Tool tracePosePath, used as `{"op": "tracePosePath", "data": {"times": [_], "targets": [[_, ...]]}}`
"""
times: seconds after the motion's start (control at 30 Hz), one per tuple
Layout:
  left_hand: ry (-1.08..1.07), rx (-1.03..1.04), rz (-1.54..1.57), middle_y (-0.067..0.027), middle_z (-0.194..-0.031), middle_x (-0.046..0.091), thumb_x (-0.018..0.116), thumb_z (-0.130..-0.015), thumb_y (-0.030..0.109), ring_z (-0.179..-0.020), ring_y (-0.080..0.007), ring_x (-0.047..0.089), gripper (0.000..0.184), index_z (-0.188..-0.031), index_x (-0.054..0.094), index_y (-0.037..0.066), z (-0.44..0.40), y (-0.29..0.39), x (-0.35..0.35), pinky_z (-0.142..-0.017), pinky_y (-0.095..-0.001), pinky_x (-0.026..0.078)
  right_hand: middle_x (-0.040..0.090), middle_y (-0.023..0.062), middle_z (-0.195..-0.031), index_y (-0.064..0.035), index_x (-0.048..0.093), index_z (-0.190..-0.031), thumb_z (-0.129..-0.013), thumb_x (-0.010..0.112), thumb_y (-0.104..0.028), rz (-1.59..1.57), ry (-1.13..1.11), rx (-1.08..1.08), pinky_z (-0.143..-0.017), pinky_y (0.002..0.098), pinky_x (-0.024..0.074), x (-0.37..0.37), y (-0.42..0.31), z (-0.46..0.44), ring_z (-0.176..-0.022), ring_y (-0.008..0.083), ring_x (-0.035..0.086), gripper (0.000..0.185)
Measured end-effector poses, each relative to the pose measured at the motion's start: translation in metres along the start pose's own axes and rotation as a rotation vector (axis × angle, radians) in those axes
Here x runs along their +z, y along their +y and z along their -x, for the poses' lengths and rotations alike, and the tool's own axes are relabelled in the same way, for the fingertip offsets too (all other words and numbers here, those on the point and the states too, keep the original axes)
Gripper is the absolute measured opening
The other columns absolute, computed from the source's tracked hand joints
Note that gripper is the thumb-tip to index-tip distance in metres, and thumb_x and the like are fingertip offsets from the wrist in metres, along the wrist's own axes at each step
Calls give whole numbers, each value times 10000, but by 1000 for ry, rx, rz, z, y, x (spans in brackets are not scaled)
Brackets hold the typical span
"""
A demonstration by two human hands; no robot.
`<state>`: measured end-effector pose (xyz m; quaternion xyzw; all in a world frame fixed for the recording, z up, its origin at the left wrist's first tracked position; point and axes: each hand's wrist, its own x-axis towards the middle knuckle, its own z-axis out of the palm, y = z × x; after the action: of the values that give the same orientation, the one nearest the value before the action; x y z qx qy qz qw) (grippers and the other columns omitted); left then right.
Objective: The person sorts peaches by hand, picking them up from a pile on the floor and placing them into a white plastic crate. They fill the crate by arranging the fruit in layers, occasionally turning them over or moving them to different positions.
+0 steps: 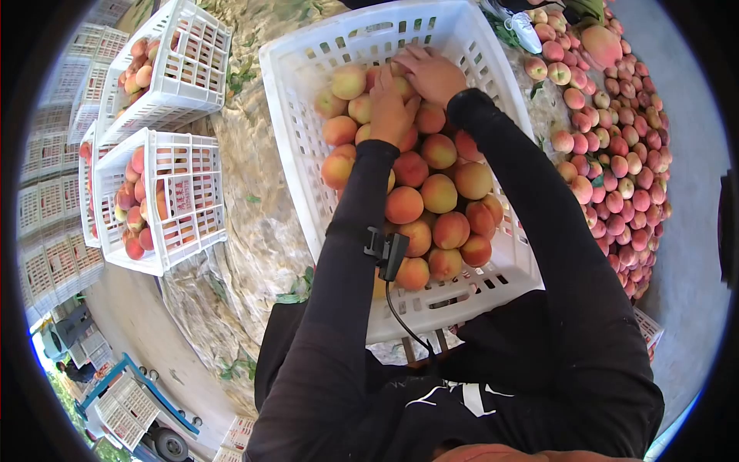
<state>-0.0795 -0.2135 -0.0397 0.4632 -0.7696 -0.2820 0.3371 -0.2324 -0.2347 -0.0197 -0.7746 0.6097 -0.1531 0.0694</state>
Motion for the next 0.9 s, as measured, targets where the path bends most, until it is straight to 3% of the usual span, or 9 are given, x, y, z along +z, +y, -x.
{"op": "tracePosePath", "data": {"times": [0.1,0.17,0.27,0.43,0.53,0.63,0.7,0.83,0.9], "targets": [[-22,-84,-38,-321,-1408,357,661,-813,189,-1286,-465,379,767,-1417,269,-76,11,7,-2,-1022,-487,395,429,95,-1458,-251,538,-1318,-929,518,-300,84,32,1,-1036,492,403,1,-19,12,-1252,354,469,393],[-17,-92,-57,-339,-1410,345,655,-821,193,-1309,-476,355,781,-1425,243,-81,19,9,-1,-1066,-477,358,389,100,-1487,-278,591,-1279,-935,472,-415,146,-32,88,-1077,567,301,-1,-30,15,-1306,368,396,389],[-41,-123,37,-355,-1429,316,619,-837,171,-1345,-478,322,776,-1444,208,-83,20,-1,-6,-1122,-454,306,340,101,-1519,-277,634,-1231,-904,464,-523,175,-59,27,-1090,606,226,4,-23,17,-1342,400,333,443],[-158,-97,304,-323,-1467,282,583,-818,139,-1359,-447,309,765,-1444,212,-99,14,-30,-6,-1115,-424,327,295,129,-1539,-267,627,-1242,-816,571,-548,144,-125,20,-1112,587,221,-12,-26,18,-1357,424,311,514],[-283,-245,402,-307,-1450,361,525,-822,110,-1334,-399,391,663,-1447,340,-13,2,-17,-41,-1110,-386,325,282,152,-1540,-261,627,-1243,-780,611,-538,125,-148,29,-1125,573,215,-15,-28,19,-1365,433,296,540],[-293,-354,130,-270,-1371,481,546,-830,162,-1243,-371,502,576,-1386,459,37,-16,-19,-66,-1039,-399,404,280,168,-1538,-259,629,-1239,-773,623,-523,76,-146,16,-1138,549,210,-13,-26,20,-1368,439,285,535],[80,-328,-198,-174,-1292,567,625,-816,256,-1110,-387,579,524,-1314,525,123,-24,-31,-68,-938,-437,472,280,175,-1537,-260,630,-1236,-772,625,-521,53,-149,12,-1145,536,206,-12,-26,19,-1370,442,279,532],[73,-354,-348,-152,-1216,601,686,-773,288,-1083,-377,585,593,-1311,502,119,-23,-54,-58,-912,-464,471,299,137,-1527,-248,669,-1153,-686,651,-567,-53,-96,65,-1120,563,207,-6,-27,19,-1389,438,261,566],[41,-242,-391,-149,-1180,616,725,-734,314,-1077,-372,587,685,-1335,459,122,-22,-62,-52,-908,-491,461,319,131,-1510,-247,675,-1140,-672,658,-564,-62,-82,76,-1112,565,216,-10,-28,19,-1391,436,255,566]]}}
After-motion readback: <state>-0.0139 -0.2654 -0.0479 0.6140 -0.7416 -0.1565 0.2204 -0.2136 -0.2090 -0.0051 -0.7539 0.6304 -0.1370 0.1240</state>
